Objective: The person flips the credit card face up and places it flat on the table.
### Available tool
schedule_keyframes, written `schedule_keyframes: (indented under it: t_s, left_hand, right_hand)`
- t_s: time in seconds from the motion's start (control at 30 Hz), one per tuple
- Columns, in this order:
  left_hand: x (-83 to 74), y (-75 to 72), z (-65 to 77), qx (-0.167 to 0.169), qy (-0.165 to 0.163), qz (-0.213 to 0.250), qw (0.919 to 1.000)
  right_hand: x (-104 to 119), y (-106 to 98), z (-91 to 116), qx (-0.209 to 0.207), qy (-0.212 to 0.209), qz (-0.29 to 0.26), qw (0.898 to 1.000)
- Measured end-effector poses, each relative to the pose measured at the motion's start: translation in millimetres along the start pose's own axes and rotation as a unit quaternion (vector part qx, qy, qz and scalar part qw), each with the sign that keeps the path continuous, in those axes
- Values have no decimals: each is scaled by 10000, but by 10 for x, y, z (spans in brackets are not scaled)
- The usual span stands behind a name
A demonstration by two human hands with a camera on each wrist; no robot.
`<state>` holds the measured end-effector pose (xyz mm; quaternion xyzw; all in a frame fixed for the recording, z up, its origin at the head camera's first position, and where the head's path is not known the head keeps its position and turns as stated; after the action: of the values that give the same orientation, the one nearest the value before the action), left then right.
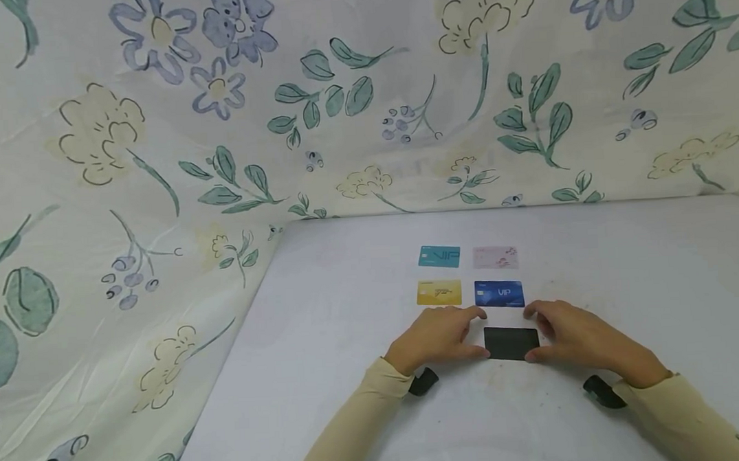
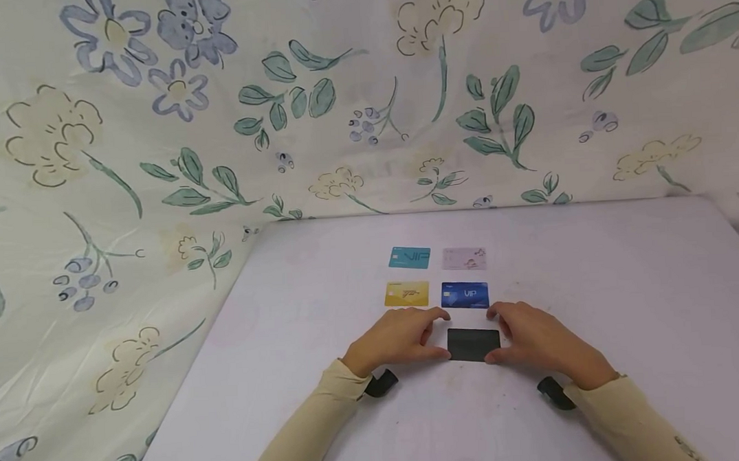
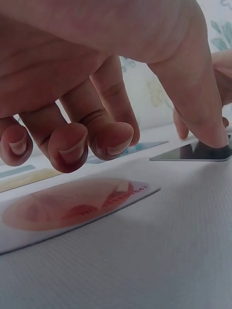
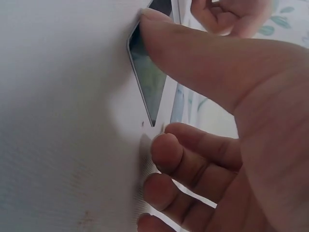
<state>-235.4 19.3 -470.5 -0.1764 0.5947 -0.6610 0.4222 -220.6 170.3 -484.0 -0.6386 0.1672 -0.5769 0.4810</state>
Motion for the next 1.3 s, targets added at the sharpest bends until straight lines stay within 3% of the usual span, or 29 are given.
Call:
schedule_keyframes:
  t_s: [0.53,1.3]
  left_hand:
    - [-17,20,-7,-26,-79,-261,9996]
    - [-12,82,-11,74,-96,6,9999]
  right_hand:
    - [-20,-14,20,66,5,-70,10000]
    - [-17,-1,10,-23,-145,-359,9992]
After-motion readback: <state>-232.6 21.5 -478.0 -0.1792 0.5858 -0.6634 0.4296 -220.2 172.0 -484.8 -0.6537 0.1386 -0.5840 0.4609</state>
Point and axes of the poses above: each hand's wrist, its own z-axis away from the middle knuckle, its own y-axis out of the palm, x = y × z, the point moved 10 cm from there along -z, towards the middle knuckle, and after that the axes turned 4 degrees about -y, right-handed, at the moved point
